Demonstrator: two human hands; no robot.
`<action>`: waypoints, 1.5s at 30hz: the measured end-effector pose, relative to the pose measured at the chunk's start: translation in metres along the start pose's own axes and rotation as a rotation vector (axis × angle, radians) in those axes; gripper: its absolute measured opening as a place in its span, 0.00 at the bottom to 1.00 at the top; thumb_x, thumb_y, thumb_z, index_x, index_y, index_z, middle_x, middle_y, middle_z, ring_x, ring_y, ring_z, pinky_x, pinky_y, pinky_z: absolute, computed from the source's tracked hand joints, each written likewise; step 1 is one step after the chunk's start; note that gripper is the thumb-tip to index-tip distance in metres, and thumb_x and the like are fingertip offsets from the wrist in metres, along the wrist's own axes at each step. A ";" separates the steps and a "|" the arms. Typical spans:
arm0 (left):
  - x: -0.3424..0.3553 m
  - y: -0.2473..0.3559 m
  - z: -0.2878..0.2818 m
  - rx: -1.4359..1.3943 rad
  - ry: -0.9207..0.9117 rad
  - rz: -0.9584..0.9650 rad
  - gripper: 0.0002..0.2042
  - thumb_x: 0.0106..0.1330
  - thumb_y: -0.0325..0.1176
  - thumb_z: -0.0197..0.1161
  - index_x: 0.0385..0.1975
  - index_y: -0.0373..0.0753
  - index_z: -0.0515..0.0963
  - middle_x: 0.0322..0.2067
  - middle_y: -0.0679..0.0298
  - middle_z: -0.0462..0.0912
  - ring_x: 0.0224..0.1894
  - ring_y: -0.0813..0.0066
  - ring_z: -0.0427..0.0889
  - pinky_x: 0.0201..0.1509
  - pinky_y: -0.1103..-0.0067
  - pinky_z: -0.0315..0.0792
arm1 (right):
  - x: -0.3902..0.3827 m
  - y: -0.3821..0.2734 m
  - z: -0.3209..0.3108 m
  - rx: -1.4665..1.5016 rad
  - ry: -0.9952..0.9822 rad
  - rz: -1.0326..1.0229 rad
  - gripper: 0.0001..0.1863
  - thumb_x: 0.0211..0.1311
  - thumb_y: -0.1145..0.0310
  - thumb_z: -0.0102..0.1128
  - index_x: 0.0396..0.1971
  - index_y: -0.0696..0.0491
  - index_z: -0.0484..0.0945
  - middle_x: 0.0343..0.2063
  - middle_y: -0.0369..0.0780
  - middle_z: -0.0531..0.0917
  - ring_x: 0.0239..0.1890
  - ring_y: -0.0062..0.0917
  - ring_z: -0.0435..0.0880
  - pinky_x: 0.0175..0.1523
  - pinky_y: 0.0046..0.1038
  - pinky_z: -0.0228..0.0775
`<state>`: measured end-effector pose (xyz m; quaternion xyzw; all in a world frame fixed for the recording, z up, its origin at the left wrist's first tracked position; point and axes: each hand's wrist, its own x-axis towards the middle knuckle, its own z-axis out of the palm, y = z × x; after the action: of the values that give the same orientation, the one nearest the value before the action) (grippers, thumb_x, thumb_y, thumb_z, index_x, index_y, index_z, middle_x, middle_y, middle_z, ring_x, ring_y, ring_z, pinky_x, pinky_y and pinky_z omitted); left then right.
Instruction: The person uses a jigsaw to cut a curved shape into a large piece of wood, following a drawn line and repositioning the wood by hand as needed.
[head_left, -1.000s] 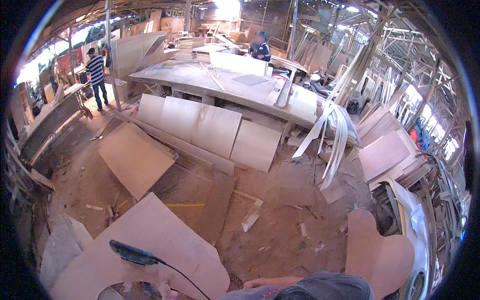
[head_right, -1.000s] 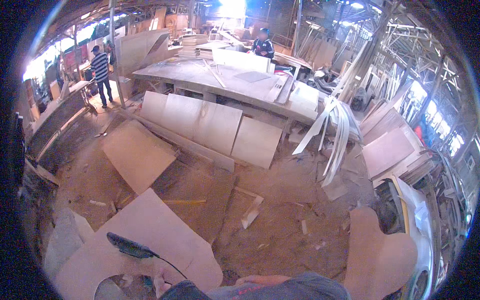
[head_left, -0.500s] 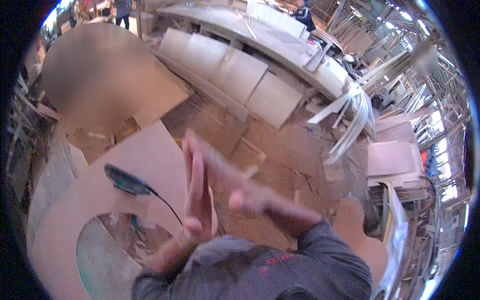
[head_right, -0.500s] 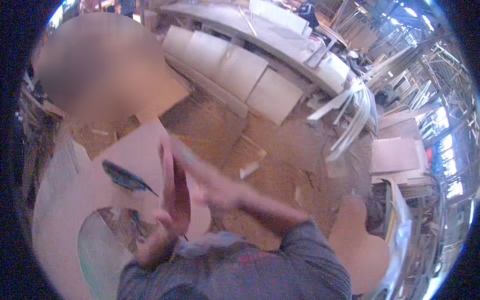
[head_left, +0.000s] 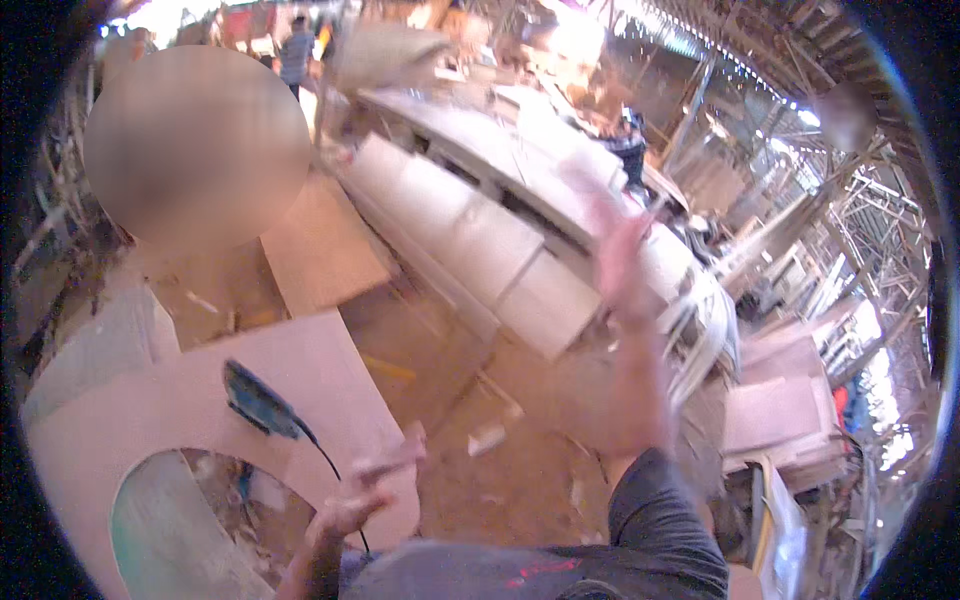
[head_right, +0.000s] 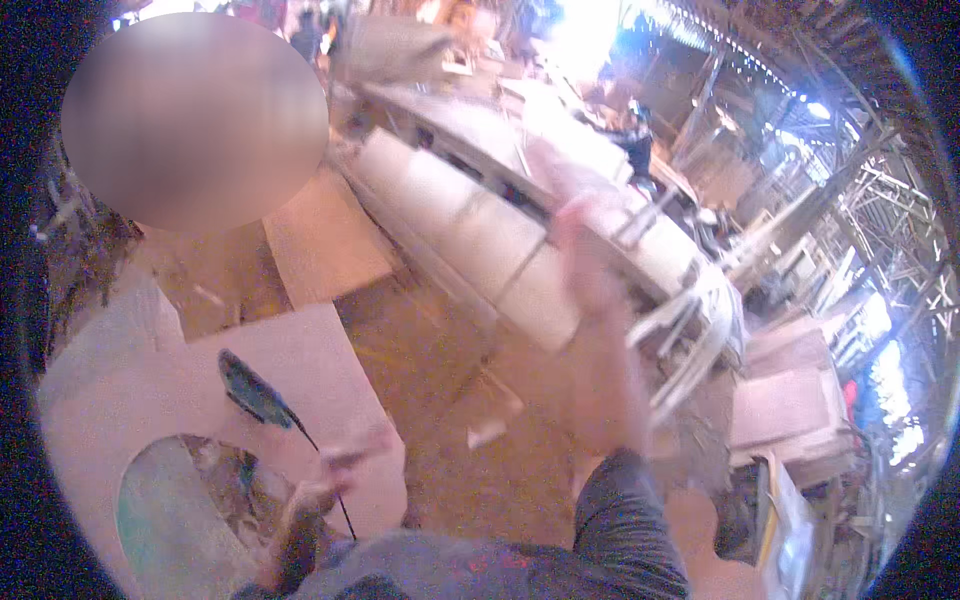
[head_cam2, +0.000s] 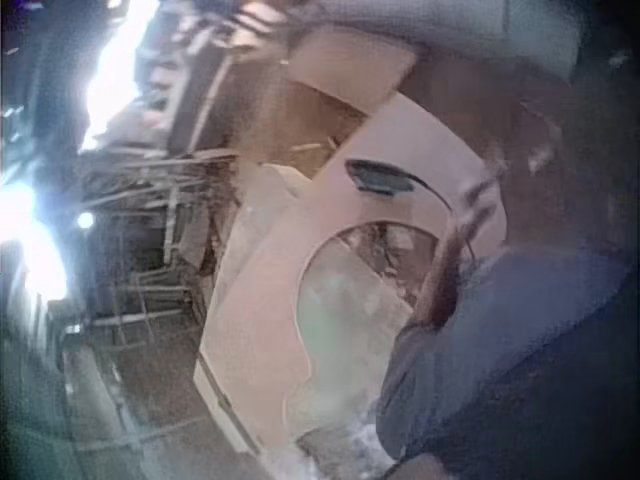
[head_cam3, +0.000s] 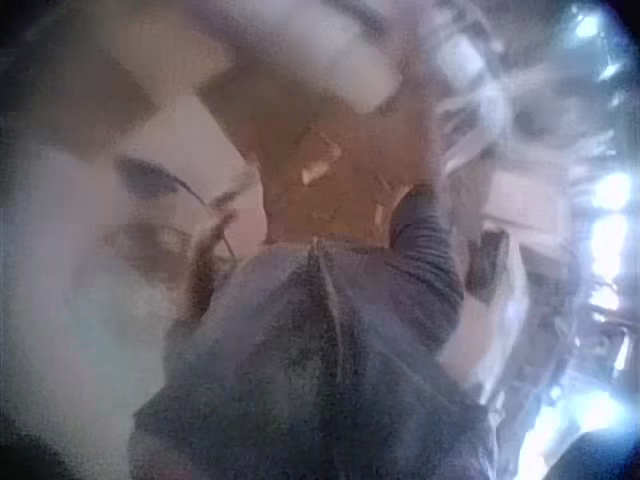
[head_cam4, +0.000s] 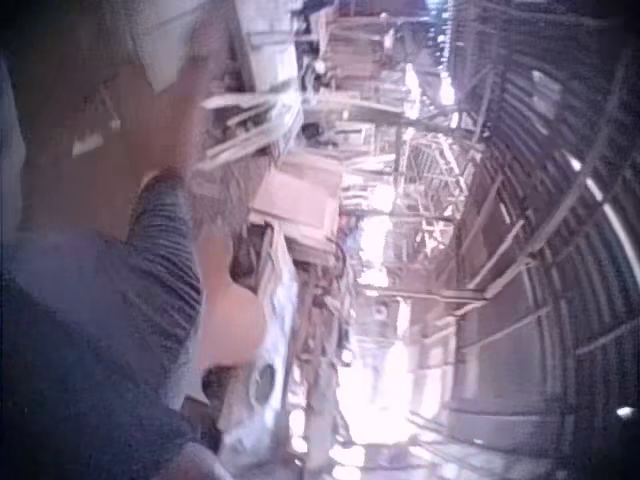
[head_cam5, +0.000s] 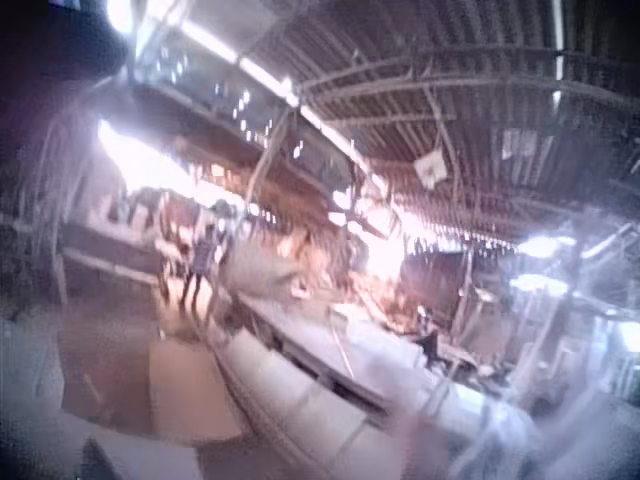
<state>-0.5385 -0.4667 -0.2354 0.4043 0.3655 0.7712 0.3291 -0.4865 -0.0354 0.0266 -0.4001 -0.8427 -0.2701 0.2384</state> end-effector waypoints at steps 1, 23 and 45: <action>-0.004 0.016 0.012 0.238 0.000 -0.309 0.37 0.60 0.51 0.70 0.62 0.31 0.69 0.61 0.56 0.73 0.65 0.64 0.68 0.69 0.70 0.61 | -0.014 -0.040 -0.001 0.053 -0.036 -0.087 0.29 0.77 0.54 0.35 0.66 0.60 0.62 0.63 0.50 0.68 0.69 0.36 0.60 0.74 0.39 0.46; -0.216 -0.078 -0.106 0.763 1.352 -0.717 0.20 0.61 0.48 0.68 0.22 0.34 0.78 0.20 0.67 0.74 0.24 0.78 0.69 0.27 0.74 0.65 | -0.200 -0.338 0.048 1.737 -1.120 -0.379 0.28 0.70 0.49 0.51 0.51 0.61 0.78 0.47 0.45 0.82 0.52 0.30 0.78 0.59 0.33 0.67; -0.170 -0.117 -0.237 -0.285 1.208 -0.507 0.17 0.59 0.33 0.68 0.48 0.37 0.81 0.42 0.66 0.84 0.47 0.75 0.79 0.53 0.77 0.71 | -0.275 -0.589 -0.012 1.126 -1.412 -0.504 0.21 0.61 0.68 0.66 0.52 0.57 0.74 0.32 0.39 0.83 0.23 0.20 0.80 0.28 0.19 0.72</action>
<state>-0.6405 -0.6131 -0.4940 -0.2439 0.4637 0.8016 0.2879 -0.8012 -0.5079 -0.2903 -0.1029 -0.8609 0.4392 -0.2353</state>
